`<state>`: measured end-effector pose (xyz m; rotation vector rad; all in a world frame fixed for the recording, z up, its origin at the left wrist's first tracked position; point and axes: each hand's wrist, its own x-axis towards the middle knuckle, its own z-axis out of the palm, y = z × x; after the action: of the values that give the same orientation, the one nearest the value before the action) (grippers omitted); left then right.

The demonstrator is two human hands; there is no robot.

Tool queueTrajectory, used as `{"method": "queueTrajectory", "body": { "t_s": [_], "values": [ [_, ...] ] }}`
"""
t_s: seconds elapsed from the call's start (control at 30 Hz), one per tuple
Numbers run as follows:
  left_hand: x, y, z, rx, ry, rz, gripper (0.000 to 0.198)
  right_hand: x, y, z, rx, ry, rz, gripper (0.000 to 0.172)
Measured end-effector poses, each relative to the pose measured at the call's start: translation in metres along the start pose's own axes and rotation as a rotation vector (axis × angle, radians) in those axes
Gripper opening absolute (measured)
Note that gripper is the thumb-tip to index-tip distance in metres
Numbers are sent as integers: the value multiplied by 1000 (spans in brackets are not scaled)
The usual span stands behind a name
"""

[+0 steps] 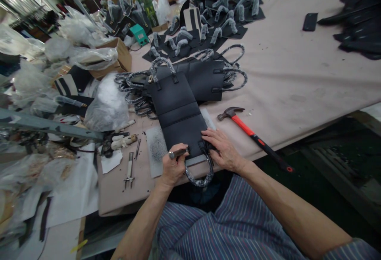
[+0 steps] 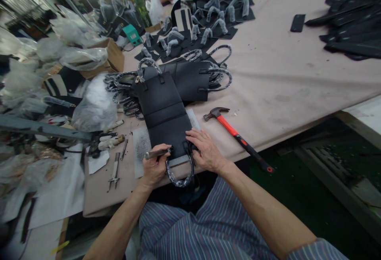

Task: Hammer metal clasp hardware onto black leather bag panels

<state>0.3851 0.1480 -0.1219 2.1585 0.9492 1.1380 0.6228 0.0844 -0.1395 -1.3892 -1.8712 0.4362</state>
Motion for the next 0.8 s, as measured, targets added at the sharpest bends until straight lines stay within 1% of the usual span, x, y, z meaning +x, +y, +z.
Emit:
{"method": "queueTrajectory", "body": {
  "t_s": [0.2, 0.43, 0.67, 0.8],
  "values": [
    [-1, -1, 0, 22, -6, -29, 9, 0, 1, 1, 2, 10, -12, 61],
    [6, 3, 3, 31, -30, -76, 11, 1, 0, 0, 3, 10, -15, 61],
    [10, 5, 6, 17, -42, -37, 13, -1, 1, 0, -20, -25, -33, 58],
    [10, 5, 7, -14, -48, -53, 13, 1, -1, 0, -40, -43, -44, 56]
  ]
}}
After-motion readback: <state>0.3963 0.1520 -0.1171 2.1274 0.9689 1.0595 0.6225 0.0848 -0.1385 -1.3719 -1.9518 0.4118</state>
